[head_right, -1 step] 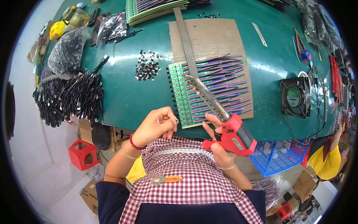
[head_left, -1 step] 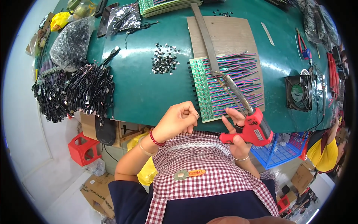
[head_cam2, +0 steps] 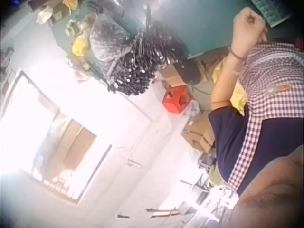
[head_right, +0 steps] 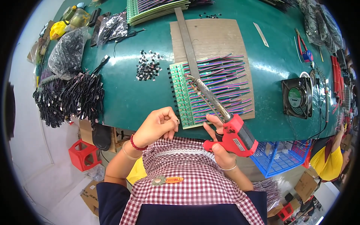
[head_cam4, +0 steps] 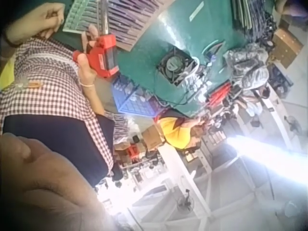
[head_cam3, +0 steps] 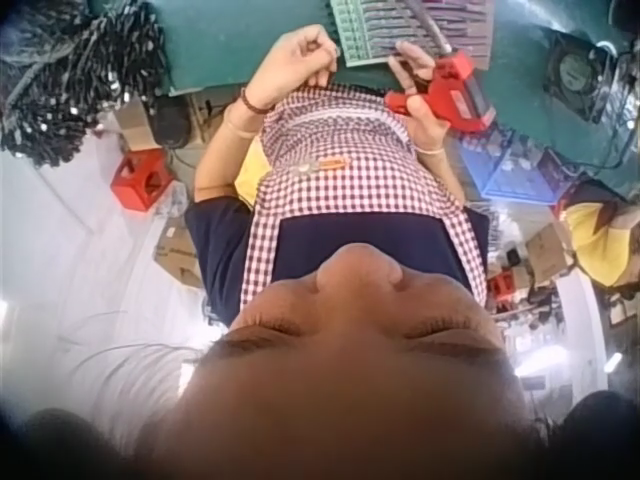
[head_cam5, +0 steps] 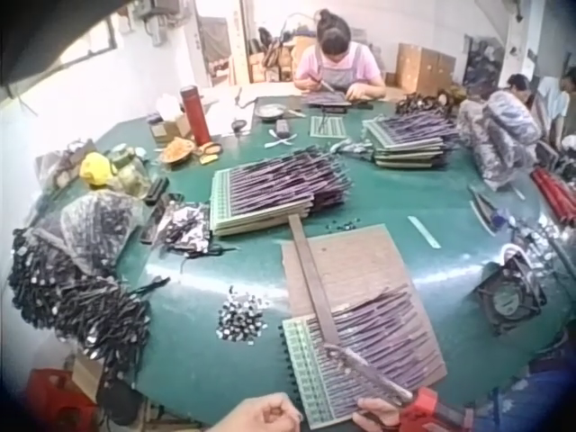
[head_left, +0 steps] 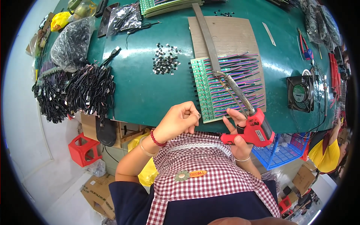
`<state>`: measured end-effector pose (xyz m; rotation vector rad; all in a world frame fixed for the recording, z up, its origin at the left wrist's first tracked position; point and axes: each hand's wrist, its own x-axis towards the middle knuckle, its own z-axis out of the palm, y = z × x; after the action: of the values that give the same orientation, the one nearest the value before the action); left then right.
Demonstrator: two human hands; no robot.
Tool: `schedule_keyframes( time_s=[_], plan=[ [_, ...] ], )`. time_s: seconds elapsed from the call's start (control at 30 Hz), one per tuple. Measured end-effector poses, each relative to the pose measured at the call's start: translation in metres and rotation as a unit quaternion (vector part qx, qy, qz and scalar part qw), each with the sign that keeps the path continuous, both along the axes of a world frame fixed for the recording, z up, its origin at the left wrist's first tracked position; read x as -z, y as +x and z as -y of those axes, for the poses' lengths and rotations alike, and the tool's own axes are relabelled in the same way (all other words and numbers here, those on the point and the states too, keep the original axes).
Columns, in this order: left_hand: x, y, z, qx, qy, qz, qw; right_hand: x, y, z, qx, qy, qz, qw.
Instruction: The person solders electronic components onto circuit boards using a soldering iron and sorts bundled cables on the table by hand.
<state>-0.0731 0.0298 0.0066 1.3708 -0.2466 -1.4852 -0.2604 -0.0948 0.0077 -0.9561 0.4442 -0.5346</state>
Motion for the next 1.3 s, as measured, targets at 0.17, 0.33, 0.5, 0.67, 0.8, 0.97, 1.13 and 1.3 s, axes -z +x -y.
schedule_keyframes(
  time_s=[0.17, 0.33, 0.5, 0.67, 0.8, 0.97, 1.13, 1.3],
  plan=[
    [0.001, 0.001, 0.001, 0.002, 0.000, 0.010, 1.000, -0.001, 0.002, -0.001, -0.004, 0.005, 0.005, 1.000],
    [0.003, 0.002, 0.005, 0.024, 0.016, 0.037, 0.999, 0.001, 0.002, -0.002, 0.027, -0.032, -0.013, 0.999],
    [0.003, 0.004, 0.007, 0.029, 0.027, 0.034, 0.999, 0.012, -0.034, 0.007, -0.052, -0.047, 0.010, 0.997],
    [0.001, 0.005, 0.007, 0.029, 0.034, 0.031, 0.999, 0.008, -0.073, 0.003, -0.043, -0.043, -0.119, 0.991],
    [0.003, 0.004, 0.007, 0.028, 0.034, 0.029, 0.999, 0.013, -0.094, 0.004, -0.062, -0.048, -0.192, 0.978],
    [0.003, 0.004, 0.008, 0.031, 0.033, 0.031, 0.998, 0.021, -0.099, 0.004, -0.061, -0.140, -0.244, 0.958],
    [0.004, 0.004, 0.008, 0.014, 0.030, 0.020, 0.999, 0.020, -0.098, 0.003, -0.058, -0.151, -0.245, 0.956],
    [0.004, 0.004, 0.007, 0.010, 0.024, 0.021, 0.999, 0.022, -0.100, 0.004, -0.063, -0.195, -0.243, 0.948]
  ],
)
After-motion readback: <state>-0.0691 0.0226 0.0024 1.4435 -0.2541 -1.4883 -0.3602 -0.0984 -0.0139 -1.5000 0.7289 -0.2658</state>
